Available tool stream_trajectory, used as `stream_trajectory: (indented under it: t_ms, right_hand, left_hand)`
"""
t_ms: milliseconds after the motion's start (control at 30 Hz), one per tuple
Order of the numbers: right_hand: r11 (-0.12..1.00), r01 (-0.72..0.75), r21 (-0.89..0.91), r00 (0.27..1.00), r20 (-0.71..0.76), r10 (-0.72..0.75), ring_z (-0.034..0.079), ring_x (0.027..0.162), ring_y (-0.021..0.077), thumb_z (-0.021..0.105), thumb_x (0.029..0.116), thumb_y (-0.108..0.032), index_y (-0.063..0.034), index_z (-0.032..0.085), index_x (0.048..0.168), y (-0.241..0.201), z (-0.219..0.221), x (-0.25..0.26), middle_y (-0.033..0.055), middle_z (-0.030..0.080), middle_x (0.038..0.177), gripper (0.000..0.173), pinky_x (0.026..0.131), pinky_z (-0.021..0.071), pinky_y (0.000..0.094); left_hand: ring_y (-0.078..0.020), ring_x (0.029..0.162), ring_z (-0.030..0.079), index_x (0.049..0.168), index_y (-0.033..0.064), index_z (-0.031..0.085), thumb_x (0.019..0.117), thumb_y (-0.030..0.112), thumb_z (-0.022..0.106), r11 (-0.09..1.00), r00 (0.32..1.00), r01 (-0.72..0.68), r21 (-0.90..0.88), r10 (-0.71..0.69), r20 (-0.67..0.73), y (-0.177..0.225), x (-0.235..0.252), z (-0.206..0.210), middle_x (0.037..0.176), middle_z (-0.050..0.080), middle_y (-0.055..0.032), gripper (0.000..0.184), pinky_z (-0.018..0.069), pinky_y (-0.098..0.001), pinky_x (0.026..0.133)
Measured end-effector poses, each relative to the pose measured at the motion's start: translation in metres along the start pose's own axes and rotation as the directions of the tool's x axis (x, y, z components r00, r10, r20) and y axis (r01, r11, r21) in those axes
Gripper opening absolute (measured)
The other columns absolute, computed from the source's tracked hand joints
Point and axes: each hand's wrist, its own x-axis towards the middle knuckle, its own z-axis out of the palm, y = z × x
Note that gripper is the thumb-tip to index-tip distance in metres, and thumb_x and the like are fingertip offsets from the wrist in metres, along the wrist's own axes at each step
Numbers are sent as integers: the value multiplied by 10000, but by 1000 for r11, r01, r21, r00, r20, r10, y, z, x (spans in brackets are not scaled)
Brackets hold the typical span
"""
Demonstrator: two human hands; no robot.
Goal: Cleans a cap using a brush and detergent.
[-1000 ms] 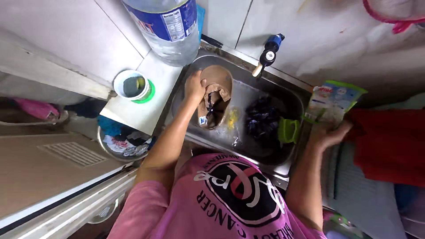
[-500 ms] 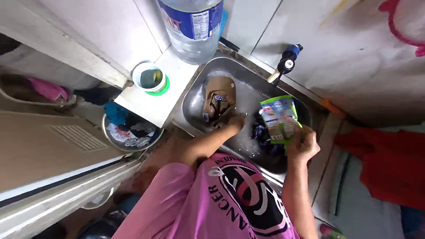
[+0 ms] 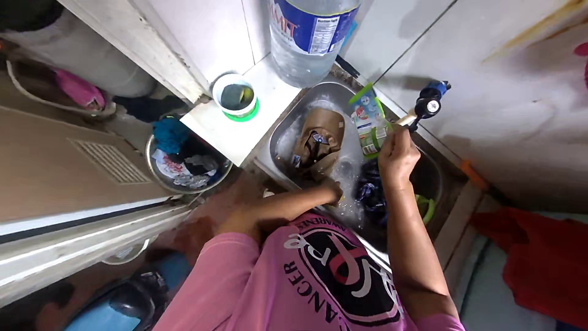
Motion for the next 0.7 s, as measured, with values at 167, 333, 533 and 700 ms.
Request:
stream_trajectory:
  t_ms: [167, 333, 533, 700]
  right_hand:
    - [997, -45, -57, 993, 106, 51, 729, 733, 412, 478, 1040, -41, 75, 689, 1135, -3, 2, 9, 263, 726, 901, 259, 618, 567, 529]
    - [998, -56, -43, 986, 152, 62, 715, 714, 417, 464, 1062, -66, 76, 658, 1153, -6, -2, 7, 269, 709, 912, 257, 601, 565, 546]
    - [1000, -19, -8, 999, 42, 20, 707, 673, 369, 484, 1026, -15, 93, 678, 1107, -9, 1, 13, 250, 709, 844, 237, 593, 561, 473]
    - [994, 4, 110, 1000, -20, -2, 698, 672, 300, 528, 1028, -25, 100, 684, 1094, -15, 0, 8, 229, 713, 834, 211, 638, 569, 386]
  left_hand:
    - [-484, 1317, 509, 1360, -16, 596, 990, 368, 660, 1000, 999, 26, 4, -26, 42, 5, -5, -9, 1451, 506, -290, 537, 420, -683, 1040]
    - [-460, 1343, 489, 1418, 32, 568, 1009, 334, 643, 993, 999, 24, -119, -28, -31, 7, -38, -36, 1472, 499, -252, 514, 419, -661, 1052]
    - [-465, 1181, 608, 1185, -15, 691, 996, 187, 618, 922, 886, 233, -309, -332, -324, -44, -69, -76, 1233, 654, -263, 286, 477, -674, 960]
    - [-487, 1260, 558, 1271, -85, 611, 981, 148, 643, 754, 703, 414, -509, -621, -347, -103, -80, -98, 1337, 576, -314, 374, 470, -661, 1002]
